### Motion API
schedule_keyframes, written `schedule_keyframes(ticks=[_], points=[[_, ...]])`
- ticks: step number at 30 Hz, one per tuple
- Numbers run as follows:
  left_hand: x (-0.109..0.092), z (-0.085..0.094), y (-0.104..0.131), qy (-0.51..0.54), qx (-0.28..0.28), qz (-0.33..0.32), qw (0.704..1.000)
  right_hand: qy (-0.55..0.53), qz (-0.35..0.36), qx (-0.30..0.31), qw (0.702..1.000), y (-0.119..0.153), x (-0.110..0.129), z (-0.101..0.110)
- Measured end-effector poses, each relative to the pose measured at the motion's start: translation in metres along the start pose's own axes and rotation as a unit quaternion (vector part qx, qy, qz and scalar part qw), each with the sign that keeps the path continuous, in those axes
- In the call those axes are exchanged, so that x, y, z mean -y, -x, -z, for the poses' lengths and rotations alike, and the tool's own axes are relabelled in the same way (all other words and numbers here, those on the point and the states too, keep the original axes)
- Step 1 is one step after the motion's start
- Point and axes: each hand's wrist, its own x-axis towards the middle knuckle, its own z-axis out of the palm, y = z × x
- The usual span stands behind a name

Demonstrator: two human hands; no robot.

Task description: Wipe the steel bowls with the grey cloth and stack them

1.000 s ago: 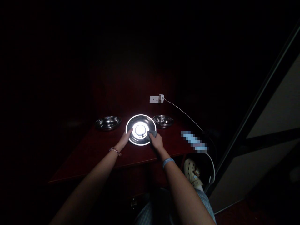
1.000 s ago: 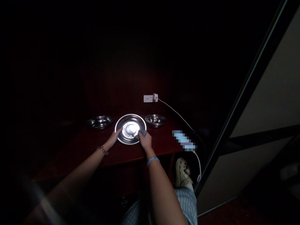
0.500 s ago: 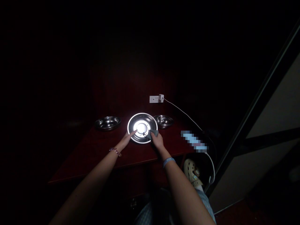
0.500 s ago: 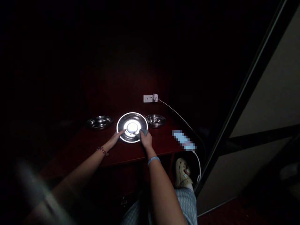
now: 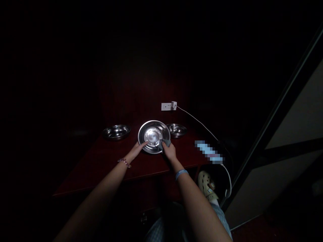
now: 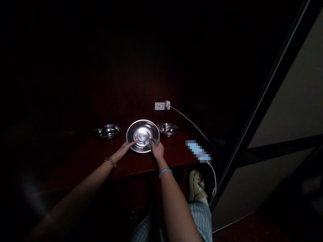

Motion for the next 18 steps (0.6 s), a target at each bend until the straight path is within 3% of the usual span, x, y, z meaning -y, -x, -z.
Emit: schedule_keyframes(ticks=[18], points=[[0.009,0.008,-0.012,0.014,-0.081,0.003,0.997,-0.005,0.021,0.056,0.998,0.002,-0.003,-0.004]])
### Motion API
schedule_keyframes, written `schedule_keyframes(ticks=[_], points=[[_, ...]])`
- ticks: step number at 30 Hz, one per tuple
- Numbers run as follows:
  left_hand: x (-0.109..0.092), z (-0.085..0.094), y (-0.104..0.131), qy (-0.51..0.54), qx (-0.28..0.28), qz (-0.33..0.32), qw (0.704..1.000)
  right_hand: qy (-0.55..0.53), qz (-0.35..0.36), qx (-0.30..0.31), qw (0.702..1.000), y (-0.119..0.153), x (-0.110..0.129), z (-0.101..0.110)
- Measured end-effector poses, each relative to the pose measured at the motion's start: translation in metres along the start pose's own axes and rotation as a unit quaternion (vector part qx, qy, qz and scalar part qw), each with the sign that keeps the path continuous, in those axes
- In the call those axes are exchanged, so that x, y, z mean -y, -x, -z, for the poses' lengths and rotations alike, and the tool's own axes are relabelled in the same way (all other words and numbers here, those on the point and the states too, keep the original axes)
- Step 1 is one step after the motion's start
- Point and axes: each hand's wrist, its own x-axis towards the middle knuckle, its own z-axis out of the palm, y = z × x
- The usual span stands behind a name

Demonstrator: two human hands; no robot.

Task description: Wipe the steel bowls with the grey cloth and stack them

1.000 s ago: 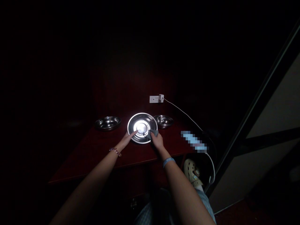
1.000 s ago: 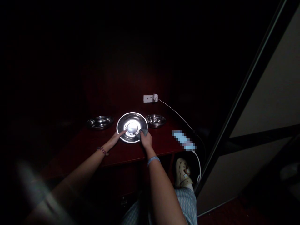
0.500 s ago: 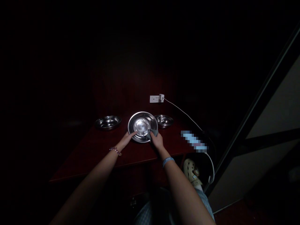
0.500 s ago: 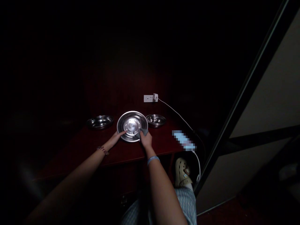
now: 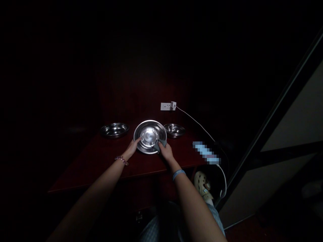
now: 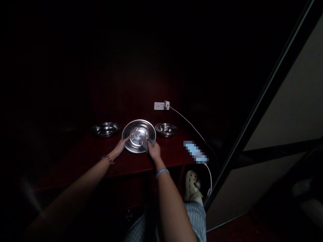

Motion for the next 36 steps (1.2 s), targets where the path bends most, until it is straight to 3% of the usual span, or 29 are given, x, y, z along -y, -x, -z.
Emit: schedule_keyframes(ticks=[6,17,25,28,36], points=[[-0.009,-0.005,0.010,-0.012,0.034,0.001,0.999,0.009,-0.016,-0.011,1.000,-0.003,0.001,0.003],[-0.019,-0.006,0.024,-0.042,0.077,-0.072,0.994,0.019,-0.027,-0.039,0.999,-0.003,0.001,0.004],[-0.016,-0.009,0.023,-0.033,0.162,-0.036,0.986,-0.007,-0.028,-0.042,0.999,-0.007,-0.003,0.002],[-0.014,-0.009,0.022,-0.032,0.161,-0.029,0.986,-0.007,-0.027,-0.034,0.999,-0.007,-0.005,0.001],[-0.005,-0.002,0.014,-0.040,0.092,-0.011,0.995,-0.005,-0.023,-0.018,1.000,-0.005,-0.002,0.002]])
